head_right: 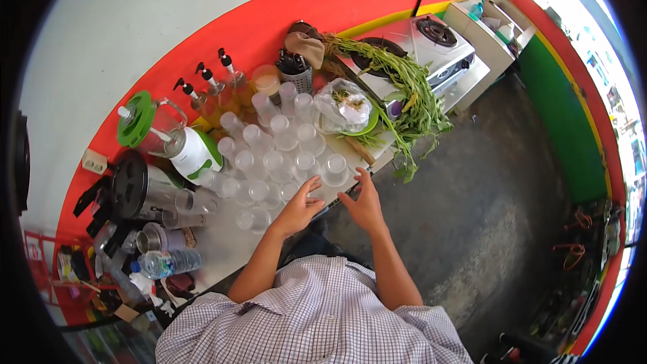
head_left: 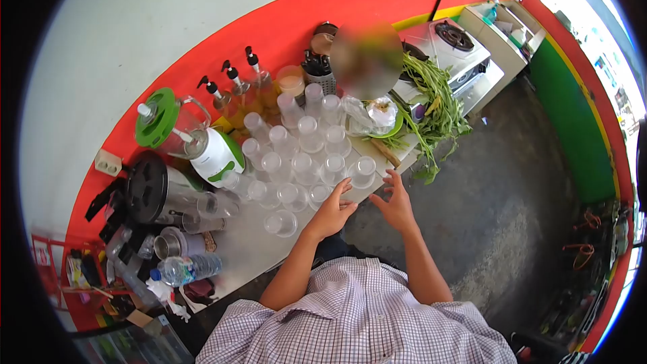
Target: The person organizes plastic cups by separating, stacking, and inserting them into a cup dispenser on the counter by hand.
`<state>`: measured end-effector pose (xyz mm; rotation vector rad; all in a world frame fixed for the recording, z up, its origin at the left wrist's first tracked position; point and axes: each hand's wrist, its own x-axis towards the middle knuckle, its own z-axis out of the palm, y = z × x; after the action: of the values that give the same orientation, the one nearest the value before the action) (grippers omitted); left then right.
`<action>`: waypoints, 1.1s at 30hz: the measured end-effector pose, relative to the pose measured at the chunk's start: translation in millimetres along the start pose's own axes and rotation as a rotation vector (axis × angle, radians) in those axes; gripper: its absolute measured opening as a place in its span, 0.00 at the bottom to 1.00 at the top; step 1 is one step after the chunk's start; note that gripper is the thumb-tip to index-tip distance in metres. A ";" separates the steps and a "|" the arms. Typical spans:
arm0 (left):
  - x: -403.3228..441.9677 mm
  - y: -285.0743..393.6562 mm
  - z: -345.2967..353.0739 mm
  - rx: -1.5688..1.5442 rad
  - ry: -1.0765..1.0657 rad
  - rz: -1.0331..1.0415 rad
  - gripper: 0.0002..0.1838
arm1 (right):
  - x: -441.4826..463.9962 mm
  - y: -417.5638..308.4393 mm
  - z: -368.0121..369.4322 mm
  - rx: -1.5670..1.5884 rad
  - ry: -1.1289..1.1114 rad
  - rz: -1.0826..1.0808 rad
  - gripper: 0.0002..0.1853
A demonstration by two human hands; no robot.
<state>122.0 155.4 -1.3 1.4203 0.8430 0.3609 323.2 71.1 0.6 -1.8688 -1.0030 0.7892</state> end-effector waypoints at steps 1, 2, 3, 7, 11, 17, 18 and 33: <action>3.9 0.2 1.9 -0.065 -0.001 -0.025 0.42 | 8.0 5.3 0.1 -0.046 -0.003 -0.025 0.47; 7.4 0.7 4.3 -0.132 0.004 -0.048 0.42 | 16.2 10.1 -0.2 -0.094 -0.010 -0.055 0.51; 10.8 -2.3 7.4 -0.133 -0.002 -0.057 0.42 | 23.0 12.3 0.0 -0.093 -0.011 -0.044 0.51; 19.6 -11.9 9.7 -0.165 0.031 -0.150 0.41 | 45.5 11.9 3.2 -0.184 -0.023 -0.131 0.55; 36.2 -33.3 12.3 -0.189 0.042 -0.171 0.39 | 63.8 -2.7 4.5 -0.254 -0.146 -0.285 0.55; 39.8 -31.4 41.8 -0.300 0.143 -0.252 0.39 | 82.6 13.7 13.8 -0.290 -0.244 -0.459 0.49; 40.8 -35.2 47.2 -0.301 0.161 -0.252 0.39 | 83.7 16.1 14.1 -0.283 -0.257 -0.469 0.49; -3.4 -14.7 95.3 -0.304 0.649 -0.227 0.28 | 80.3 28.6 -68.7 0.532 -0.323 0.118 0.39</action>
<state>182.3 82.6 -20.9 0.9104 1.3925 0.7608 427.1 105.4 -5.2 -1.3731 -0.7753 1.3158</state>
